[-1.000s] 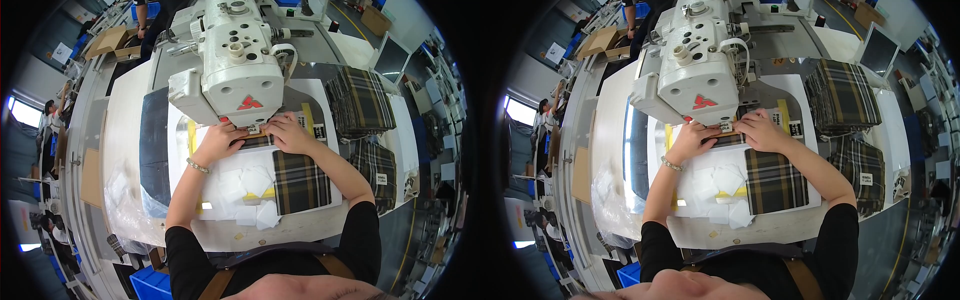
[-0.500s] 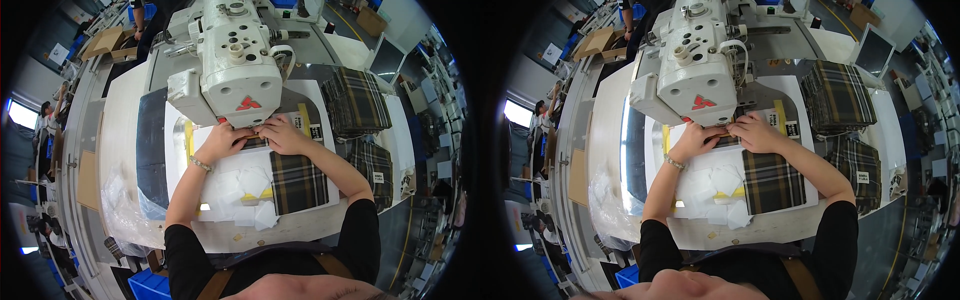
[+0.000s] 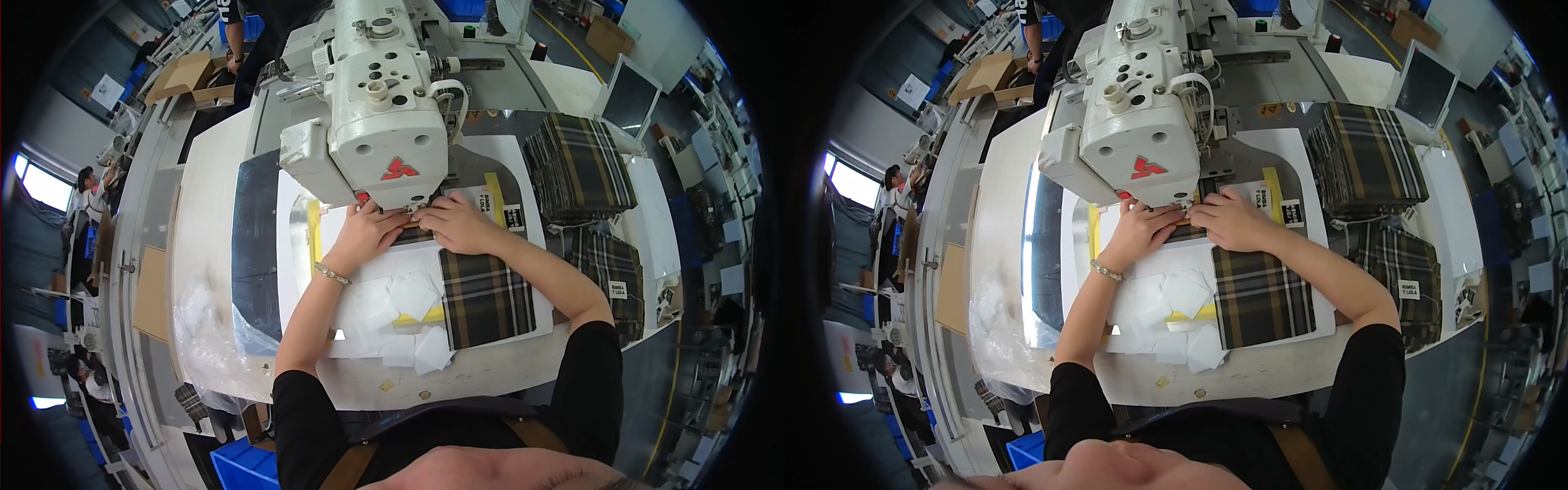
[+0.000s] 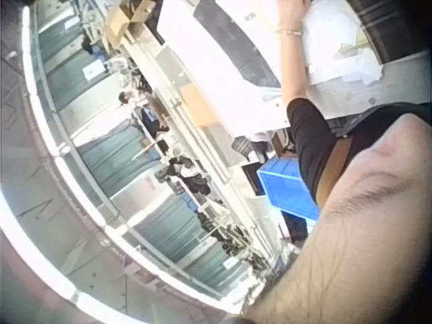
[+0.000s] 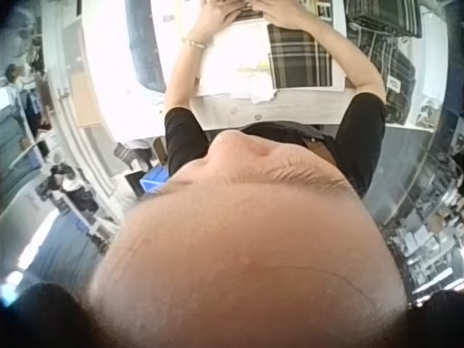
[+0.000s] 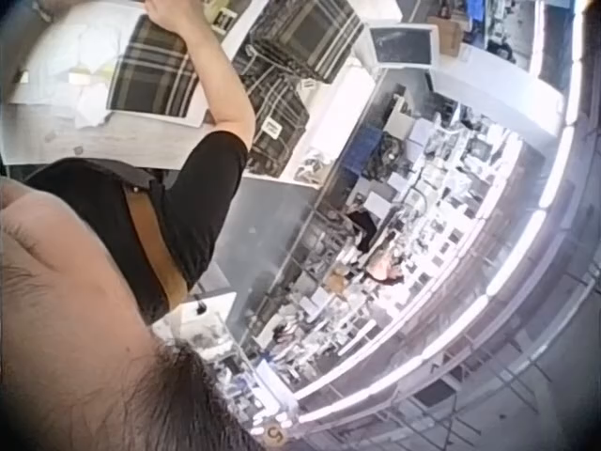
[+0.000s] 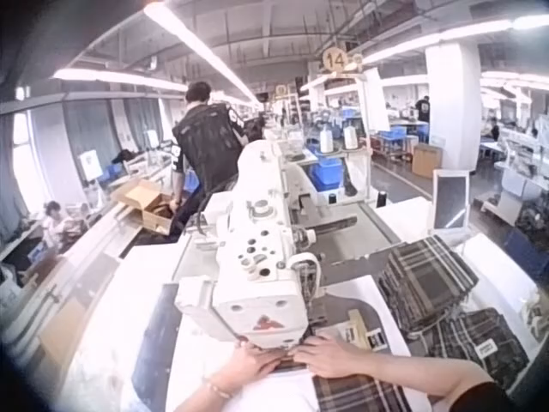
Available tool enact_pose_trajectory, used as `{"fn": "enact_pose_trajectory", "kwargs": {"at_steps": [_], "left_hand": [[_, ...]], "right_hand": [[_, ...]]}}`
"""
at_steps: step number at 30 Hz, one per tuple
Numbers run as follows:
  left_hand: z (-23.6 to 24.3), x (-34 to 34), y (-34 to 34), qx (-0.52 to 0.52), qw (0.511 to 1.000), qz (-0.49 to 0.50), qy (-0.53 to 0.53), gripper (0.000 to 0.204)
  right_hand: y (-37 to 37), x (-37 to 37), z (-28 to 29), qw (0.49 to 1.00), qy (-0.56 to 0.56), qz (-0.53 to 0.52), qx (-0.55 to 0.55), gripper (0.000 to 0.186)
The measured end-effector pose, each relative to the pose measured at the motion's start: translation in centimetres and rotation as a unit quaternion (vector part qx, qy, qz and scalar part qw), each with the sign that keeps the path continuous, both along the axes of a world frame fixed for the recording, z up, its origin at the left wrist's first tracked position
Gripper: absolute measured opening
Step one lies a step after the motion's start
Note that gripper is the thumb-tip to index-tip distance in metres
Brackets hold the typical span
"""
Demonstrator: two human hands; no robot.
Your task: Sewing brand labels onto fabric pouch components using an industrial sewing machine.
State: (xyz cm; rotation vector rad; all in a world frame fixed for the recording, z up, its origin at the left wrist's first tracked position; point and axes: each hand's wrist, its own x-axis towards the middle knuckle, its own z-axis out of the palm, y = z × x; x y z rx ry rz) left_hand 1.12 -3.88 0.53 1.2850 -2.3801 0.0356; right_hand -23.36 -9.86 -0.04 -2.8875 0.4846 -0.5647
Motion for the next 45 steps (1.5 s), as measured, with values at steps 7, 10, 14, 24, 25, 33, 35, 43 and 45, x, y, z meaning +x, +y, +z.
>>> {"fn": "enact_pose_trajectory", "kwargs": {"at_steps": [7, 10, 14, 24, 25, 33, 35, 43, 45], "left_hand": [[0.2, -0.3, 0.2, -0.012, 0.999, -0.004, -0.036, 0.025], [0.3, -0.8, 0.2, -0.018, 0.999, -0.006, -0.046, 0.026], [0.4, -0.5, 0.5, -0.028, 0.998, -0.010, -0.063, 0.027], [-0.2, -0.8, 0.4, -0.033, 0.998, 0.017, -0.059, 0.027], [-0.3, -0.7, 0.3, -0.033, 0.998, 0.015, -0.053, 0.027], [-0.2, -0.1, -1.4, 0.082, 0.990, 0.085, -0.082, 0.025], [-0.3, 0.1, -1.5, 0.076, 0.991, 0.084, -0.077, 0.026], [-0.6, -0.2, -1.0, 0.005, 0.999, 0.034, 0.000, 0.028], [-0.5, -0.2, -0.8, 0.007, 0.999, 0.034, 0.009, 0.030]], "right_hand": [[-0.1, 0.0, -0.2, 1.000, -0.005, -0.002, 0.001, 0.025], [0.0, -0.4, -0.3, 1.000, -0.010, 0.000, -0.007, 0.025], [0.3, -0.1, -0.4, 1.000, 0.012, -0.005, -0.007, 0.026], [-0.4, -0.5, -1.1, 0.995, -0.081, 0.018, -0.049, 0.021], [-0.5, -0.6, -1.1, 0.994, -0.090, 0.013, -0.055, 0.019], [-2.4, -0.1, -1.0, 0.983, -0.168, 0.009, -0.075, 0.010], [-2.6, 0.0, -1.1, 0.983, -0.168, 0.006, -0.074, 0.010], [-2.4, -0.4, -1.5, 0.981, -0.168, 0.014, -0.091, 0.009], [-2.3, -0.4, -1.0, 0.979, -0.166, 0.020, -0.115, 0.009]]}}
